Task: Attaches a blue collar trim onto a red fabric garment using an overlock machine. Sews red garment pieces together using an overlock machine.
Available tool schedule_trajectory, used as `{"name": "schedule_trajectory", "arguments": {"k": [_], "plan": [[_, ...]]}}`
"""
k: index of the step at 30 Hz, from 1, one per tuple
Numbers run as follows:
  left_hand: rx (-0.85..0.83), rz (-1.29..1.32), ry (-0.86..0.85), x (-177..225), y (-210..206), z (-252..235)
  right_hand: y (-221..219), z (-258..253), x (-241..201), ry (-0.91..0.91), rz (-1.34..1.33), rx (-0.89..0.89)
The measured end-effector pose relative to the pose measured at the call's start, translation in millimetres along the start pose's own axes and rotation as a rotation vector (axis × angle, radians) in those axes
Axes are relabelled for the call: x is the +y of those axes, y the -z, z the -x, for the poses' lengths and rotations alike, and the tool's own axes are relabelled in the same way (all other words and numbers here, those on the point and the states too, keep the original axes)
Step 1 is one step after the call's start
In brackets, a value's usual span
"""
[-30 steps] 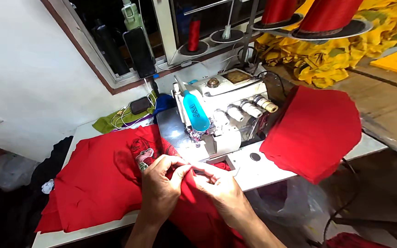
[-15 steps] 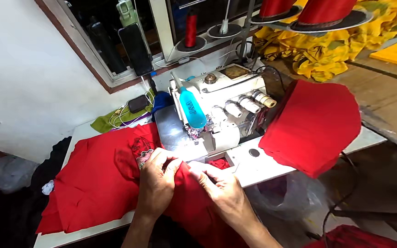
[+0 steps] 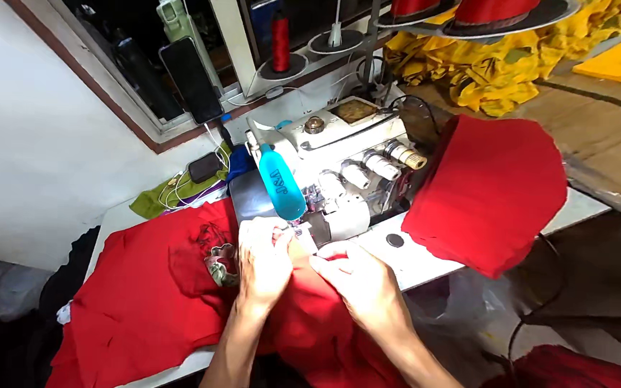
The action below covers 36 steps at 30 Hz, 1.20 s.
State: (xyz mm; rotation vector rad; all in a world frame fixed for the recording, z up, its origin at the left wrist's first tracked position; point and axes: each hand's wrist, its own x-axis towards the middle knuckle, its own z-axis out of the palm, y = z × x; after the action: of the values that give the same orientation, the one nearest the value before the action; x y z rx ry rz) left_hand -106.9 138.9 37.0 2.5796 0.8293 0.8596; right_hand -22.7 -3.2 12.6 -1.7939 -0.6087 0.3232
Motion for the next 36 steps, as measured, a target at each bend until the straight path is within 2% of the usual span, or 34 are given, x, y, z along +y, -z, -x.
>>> {"name": "schedule_trajectory", "arguments": {"k": [4, 7, 15, 19, 22, 25, 28, 30, 31, 32, 33, 35, 36], "plan": [[-0.16, -0.266, -0.01, 10, -5, -3, -1, 8, 0, -0.01, -0.024, 0.069], [-0.298, -0.351, 0.045, 13, -6, -19, -6, 0, -3, -0.006, -0.037, 0.116], [-0.28, -0.347, 0.153, 3, -14, -25, -13, -8, -1, 0.011, -0.042, 0.168], [-0.209, -0.286, 0.187, -15, -23, -36, -18, -16, -7, -0.009, -0.027, 0.188], [-0.237, -0.223, 0.278, -10, -10, -41, -16, -20, -8, -0.024, -0.031, 0.159], [-0.368, -0.032, 0.361, -24, 32, 6, 6, 1, 6, -0.03, -0.091, -0.054], [-0.524, 0.056, 0.156, -51, 76, 77, 40, 33, 27, -0.191, -0.303, -0.453], [-0.638, 0.032, 0.036, -65, 104, 82, 47, 43, 35, -0.278, -0.608, -0.77], [-0.612, -0.001, 0.024, -72, 119, 69, 43, 46, 36, -0.279, -0.758, -0.874], [-0.527, -0.064, 0.04, -77, 137, 48, 36, 49, 31, -0.273, -0.859, -0.891], [-0.382, -0.157, 0.074, -80, 153, 26, 26, 56, 21, -0.271, -0.843, -0.79], [-0.039, -0.368, 0.122, -84, 170, -7, 5, 73, 7, -0.246, -0.542, -0.511], [0.045, -0.426, 0.092, -84, 171, -13, -2, 81, 7, -0.233, -0.416, -0.437]]}}
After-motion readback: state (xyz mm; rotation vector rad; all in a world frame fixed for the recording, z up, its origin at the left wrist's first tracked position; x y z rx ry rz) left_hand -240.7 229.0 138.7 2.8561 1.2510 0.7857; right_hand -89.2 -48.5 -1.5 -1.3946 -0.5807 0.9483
